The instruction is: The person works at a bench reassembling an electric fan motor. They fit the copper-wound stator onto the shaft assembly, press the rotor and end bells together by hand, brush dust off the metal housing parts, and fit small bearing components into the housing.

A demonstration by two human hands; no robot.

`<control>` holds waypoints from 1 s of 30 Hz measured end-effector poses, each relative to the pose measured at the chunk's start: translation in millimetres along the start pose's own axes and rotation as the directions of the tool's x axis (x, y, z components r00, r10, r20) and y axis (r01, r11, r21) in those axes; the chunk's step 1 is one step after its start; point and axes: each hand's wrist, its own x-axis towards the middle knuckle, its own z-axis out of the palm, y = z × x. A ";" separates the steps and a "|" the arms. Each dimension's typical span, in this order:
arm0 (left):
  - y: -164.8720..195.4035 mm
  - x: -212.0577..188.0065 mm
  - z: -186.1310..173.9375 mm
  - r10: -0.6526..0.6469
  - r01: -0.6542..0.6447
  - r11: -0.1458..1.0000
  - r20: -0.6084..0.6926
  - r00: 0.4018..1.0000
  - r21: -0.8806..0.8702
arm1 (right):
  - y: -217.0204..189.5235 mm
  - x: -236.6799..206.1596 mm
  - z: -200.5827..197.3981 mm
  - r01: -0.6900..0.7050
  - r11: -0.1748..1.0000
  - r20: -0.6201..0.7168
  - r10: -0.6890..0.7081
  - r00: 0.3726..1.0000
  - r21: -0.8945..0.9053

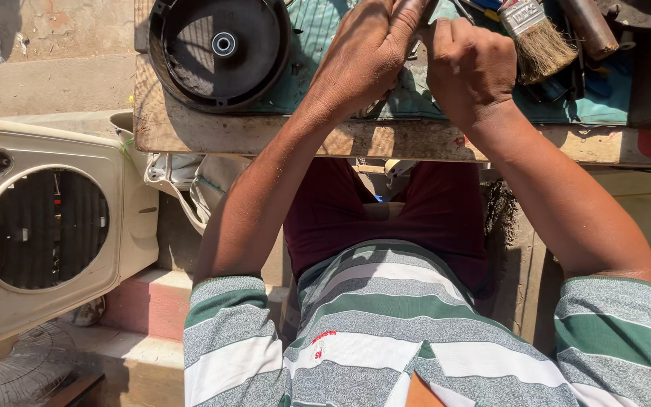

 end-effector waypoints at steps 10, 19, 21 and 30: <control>-11.7 -27.6 -2.9 0.213 -0.240 0.949 -0.145 0.966 -0.202 | -18.9 18.2 -18.2 -0.140 0.951 0.162 0.098 0.982 0.275; -38.4 -45.5 14.4 0.263 -0.344 0.918 -0.345 0.901 -0.198 | -15.5 15.0 -6.9 -0.168 0.939 0.222 0.102 0.970 0.302; -41.4 -50.1 17.4 0.224 -0.315 0.918 -0.340 0.913 -0.241 | -17.0 18.4 -10.2 -0.209 0.926 0.269 0.124 0.955 0.314; -24.4 -44.3 0.9 0.188 -0.283 0.895 -0.284 0.940 -0.344 | -27.2 1.6 4.8 -0.228 0.910 0.285 0.129 0.950 0.347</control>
